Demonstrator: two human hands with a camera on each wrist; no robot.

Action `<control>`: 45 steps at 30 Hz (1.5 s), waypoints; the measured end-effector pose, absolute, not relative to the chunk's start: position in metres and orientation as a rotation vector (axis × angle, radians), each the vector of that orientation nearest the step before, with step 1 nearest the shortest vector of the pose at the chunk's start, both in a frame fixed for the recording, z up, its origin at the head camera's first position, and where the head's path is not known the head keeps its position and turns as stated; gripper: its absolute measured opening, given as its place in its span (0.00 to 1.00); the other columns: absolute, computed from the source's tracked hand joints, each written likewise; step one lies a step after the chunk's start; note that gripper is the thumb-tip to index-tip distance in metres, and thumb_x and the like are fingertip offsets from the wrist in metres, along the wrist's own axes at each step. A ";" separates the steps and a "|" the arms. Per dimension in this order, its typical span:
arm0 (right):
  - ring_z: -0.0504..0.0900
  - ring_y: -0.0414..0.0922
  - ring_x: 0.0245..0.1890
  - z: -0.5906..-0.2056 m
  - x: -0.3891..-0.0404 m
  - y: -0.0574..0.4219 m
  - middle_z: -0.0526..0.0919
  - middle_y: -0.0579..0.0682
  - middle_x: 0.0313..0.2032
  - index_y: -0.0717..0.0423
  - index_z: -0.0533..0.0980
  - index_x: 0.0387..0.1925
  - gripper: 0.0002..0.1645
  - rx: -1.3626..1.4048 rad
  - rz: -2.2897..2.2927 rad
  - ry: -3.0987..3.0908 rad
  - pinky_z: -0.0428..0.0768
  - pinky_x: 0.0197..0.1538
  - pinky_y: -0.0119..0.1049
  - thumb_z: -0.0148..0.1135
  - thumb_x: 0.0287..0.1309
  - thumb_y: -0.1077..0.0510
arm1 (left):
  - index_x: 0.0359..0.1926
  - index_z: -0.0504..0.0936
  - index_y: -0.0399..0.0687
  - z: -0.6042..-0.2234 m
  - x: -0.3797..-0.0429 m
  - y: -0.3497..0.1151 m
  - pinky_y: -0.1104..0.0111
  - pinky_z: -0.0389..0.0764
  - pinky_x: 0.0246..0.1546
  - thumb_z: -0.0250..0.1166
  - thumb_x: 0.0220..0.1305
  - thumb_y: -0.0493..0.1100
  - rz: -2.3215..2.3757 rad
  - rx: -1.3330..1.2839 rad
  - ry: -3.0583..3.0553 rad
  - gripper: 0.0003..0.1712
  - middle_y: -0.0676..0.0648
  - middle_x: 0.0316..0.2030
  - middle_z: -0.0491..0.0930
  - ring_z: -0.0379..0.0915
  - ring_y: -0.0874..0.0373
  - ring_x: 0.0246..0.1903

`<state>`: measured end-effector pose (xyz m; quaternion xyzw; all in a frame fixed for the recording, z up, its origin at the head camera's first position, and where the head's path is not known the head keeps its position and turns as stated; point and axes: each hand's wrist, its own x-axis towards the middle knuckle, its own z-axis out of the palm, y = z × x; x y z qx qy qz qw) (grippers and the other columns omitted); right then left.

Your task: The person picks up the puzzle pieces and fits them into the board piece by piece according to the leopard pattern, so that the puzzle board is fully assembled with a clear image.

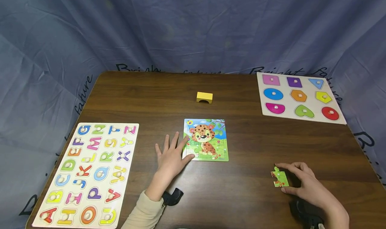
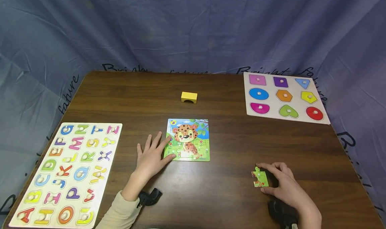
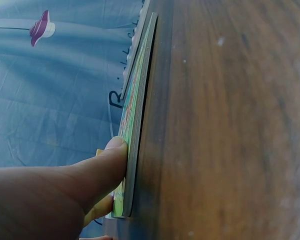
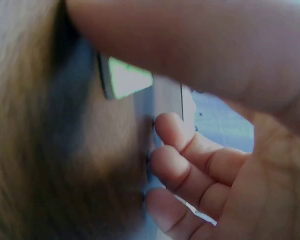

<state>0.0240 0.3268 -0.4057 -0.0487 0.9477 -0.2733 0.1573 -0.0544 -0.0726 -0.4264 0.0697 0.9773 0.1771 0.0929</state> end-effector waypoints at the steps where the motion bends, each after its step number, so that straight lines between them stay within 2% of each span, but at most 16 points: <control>1: 0.58 0.53 0.46 -0.406 0.024 0.327 0.63 0.53 0.43 0.46 0.70 0.56 0.42 -0.149 -0.788 2.724 0.67 0.40 0.55 0.75 0.33 0.51 | 0.65 0.61 0.66 -0.426 -0.054 -0.073 0.36 0.37 0.55 0.57 0.53 0.67 0.524 0.204 2.900 0.38 0.46 0.67 0.51 0.37 0.40 0.66; 4: 0.61 0.44 0.43 -0.408 0.025 0.328 0.65 0.48 0.41 0.46 0.73 0.52 0.40 -0.223 -0.797 2.789 0.69 0.41 0.45 0.77 0.30 0.52 | 0.65 0.62 0.65 -0.426 -0.054 -0.073 0.36 0.37 0.55 0.57 0.53 0.67 0.532 0.204 2.904 0.38 0.46 0.67 0.51 0.38 0.40 0.66; 7: 0.64 0.37 0.37 -0.411 0.023 0.327 0.68 0.44 0.38 0.50 0.73 0.49 0.38 -0.352 -0.830 2.844 0.70 0.36 0.32 0.77 0.29 0.53 | 0.65 0.62 0.65 -0.426 -0.054 -0.073 0.36 0.37 0.55 0.57 0.53 0.67 0.536 0.206 2.903 0.38 0.45 0.67 0.52 0.38 0.40 0.66; 9: 0.66 0.35 0.33 -0.409 0.017 0.324 0.70 0.43 0.36 0.52 0.73 0.46 0.36 -0.396 -0.849 2.840 0.71 0.33 0.27 0.77 0.29 0.52 | 0.65 0.62 0.65 -0.425 -0.054 -0.073 0.36 0.37 0.55 0.57 0.53 0.67 0.535 0.213 2.903 0.38 0.45 0.67 0.52 0.38 0.39 0.66; 13: 0.69 0.38 0.32 -0.399 -0.003 0.302 0.71 0.43 0.35 0.53 0.72 0.46 0.35 -0.386 -0.839 2.782 0.74 0.33 0.30 0.75 0.34 0.47 | 0.65 0.63 0.64 -0.425 -0.054 -0.072 0.36 0.38 0.54 0.57 0.53 0.67 0.535 0.230 2.908 0.38 0.45 0.67 0.52 0.39 0.39 0.65; 19: 0.71 0.41 0.34 -0.395 -0.038 0.237 0.73 0.46 0.39 0.56 0.71 0.49 0.36 -0.543 -0.716 2.913 0.76 0.37 0.39 0.75 0.35 0.50 | 0.65 0.63 0.64 -0.425 -0.054 -0.072 0.36 0.38 0.55 0.57 0.53 0.67 0.528 0.221 2.903 0.38 0.45 0.67 0.52 0.38 0.39 0.66; 21: 0.72 0.42 0.34 -0.397 -0.046 0.217 0.74 0.46 0.38 0.57 0.72 0.49 0.37 -0.602 -0.714 2.933 0.76 0.38 0.40 0.75 0.36 0.49 | 0.65 0.63 0.64 -0.425 -0.054 -0.072 0.36 0.38 0.55 0.57 0.53 0.67 0.527 0.222 2.903 0.38 0.45 0.67 0.52 0.38 0.39 0.66; 26: 0.72 0.45 0.41 -0.404 -0.063 0.185 0.75 0.48 0.41 0.59 0.73 0.51 0.38 -0.671 -0.727 2.855 0.74 0.46 0.43 0.73 0.38 0.44 | 0.65 0.63 0.64 -0.426 -0.054 -0.072 0.36 0.38 0.55 0.57 0.53 0.67 0.525 0.213 2.905 0.38 0.45 0.67 0.52 0.39 0.39 0.65; 29: 0.72 0.46 0.44 -0.408 -0.068 0.178 0.74 0.50 0.43 0.59 0.73 0.52 0.38 -0.665 -0.697 2.837 0.72 0.49 0.45 0.72 0.39 0.44 | 0.65 0.63 0.63 -0.427 -0.054 -0.073 0.36 0.37 0.55 0.57 0.53 0.67 0.525 0.209 2.904 0.38 0.45 0.67 0.52 0.39 0.39 0.65; 33: 0.72 0.47 0.42 -0.411 -0.070 0.175 0.75 0.51 0.42 0.59 0.73 0.52 0.38 -0.684 -0.672 2.843 0.72 0.48 0.45 0.72 0.39 0.45 | 0.65 0.63 0.63 -0.426 -0.054 -0.073 0.36 0.37 0.55 0.57 0.53 0.67 0.530 0.205 2.900 0.38 0.45 0.67 0.52 0.38 0.39 0.66; 40: 0.71 0.51 0.48 -0.412 -0.071 0.173 0.74 0.55 0.47 0.58 0.73 0.53 0.37 -0.682 -0.638 2.828 0.70 0.51 0.49 0.72 0.40 0.47 | 0.65 0.63 0.63 -0.426 -0.054 -0.073 0.36 0.37 0.54 0.57 0.53 0.67 0.533 0.211 2.901 0.38 0.45 0.67 0.52 0.39 0.39 0.65; 45: 0.72 0.50 0.45 -0.414 -0.072 0.173 0.75 0.54 0.45 0.59 0.74 0.52 0.37 -0.710 -0.633 2.829 0.70 0.49 0.48 0.72 0.39 0.47 | 0.65 0.63 0.64 -0.426 -0.054 -0.073 0.36 0.37 0.55 0.57 0.53 0.67 0.532 0.206 2.902 0.38 0.45 0.67 0.52 0.38 0.39 0.66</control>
